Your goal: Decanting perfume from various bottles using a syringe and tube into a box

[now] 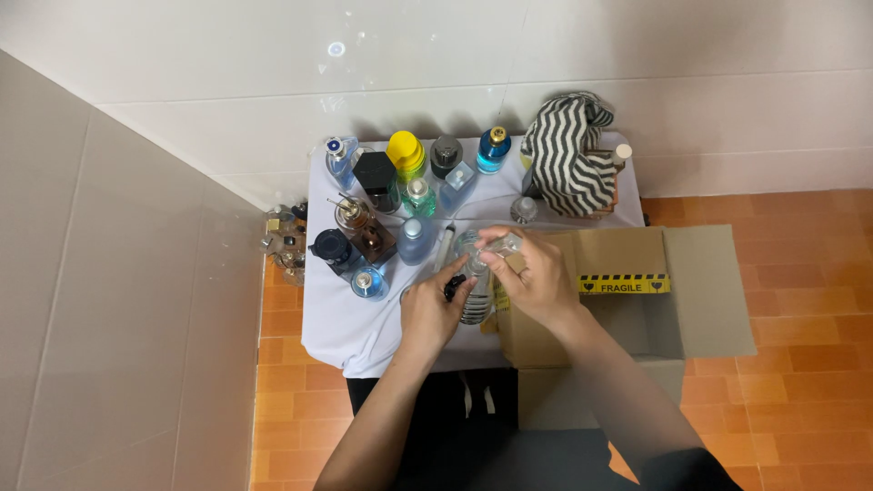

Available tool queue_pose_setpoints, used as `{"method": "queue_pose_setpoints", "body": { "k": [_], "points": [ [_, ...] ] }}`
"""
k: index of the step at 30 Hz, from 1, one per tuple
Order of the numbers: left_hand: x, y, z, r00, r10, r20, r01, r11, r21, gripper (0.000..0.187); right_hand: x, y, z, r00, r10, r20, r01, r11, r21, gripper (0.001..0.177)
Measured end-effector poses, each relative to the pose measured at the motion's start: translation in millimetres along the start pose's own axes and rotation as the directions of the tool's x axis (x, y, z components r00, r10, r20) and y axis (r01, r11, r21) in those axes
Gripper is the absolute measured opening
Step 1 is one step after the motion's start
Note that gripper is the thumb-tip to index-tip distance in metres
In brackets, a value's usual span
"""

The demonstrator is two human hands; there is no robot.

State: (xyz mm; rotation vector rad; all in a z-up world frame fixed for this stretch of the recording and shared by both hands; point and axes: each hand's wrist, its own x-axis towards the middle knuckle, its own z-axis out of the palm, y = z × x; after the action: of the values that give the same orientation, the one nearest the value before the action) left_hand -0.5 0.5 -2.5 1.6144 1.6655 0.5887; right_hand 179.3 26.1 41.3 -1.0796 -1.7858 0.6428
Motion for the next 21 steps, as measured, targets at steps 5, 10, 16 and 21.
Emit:
{"method": "queue_pose_setpoints", "body": {
  "k": [5,10,16,21],
  "points": [
    [1,0,0,1.000,0.005,0.000,-0.005,1.000,0.013,0.041,8,-19,-7,1.000,0.001,0.015,-0.001,1.000,0.013,0.022],
    [0,2,0,1.000,-0.005,-0.009,0.005,1.000,0.008,0.041,1,-13,-4,0.999,0.036,-0.008,-0.036,0.999,0.023,0.022],
    [-1,3,-1,1.000,0.006,-0.019,-0.005,1.000,0.017,0.040,2,-13,-4,0.998,0.060,0.010,-0.060,0.998,0.017,0.022],
    [-2,2,0,1.000,-0.004,-0.014,0.004,1.000,0.017,0.040,-3,-6,-2,0.997,0.078,-0.004,-0.078,0.997,-0.008,0.022]
  ]
}}
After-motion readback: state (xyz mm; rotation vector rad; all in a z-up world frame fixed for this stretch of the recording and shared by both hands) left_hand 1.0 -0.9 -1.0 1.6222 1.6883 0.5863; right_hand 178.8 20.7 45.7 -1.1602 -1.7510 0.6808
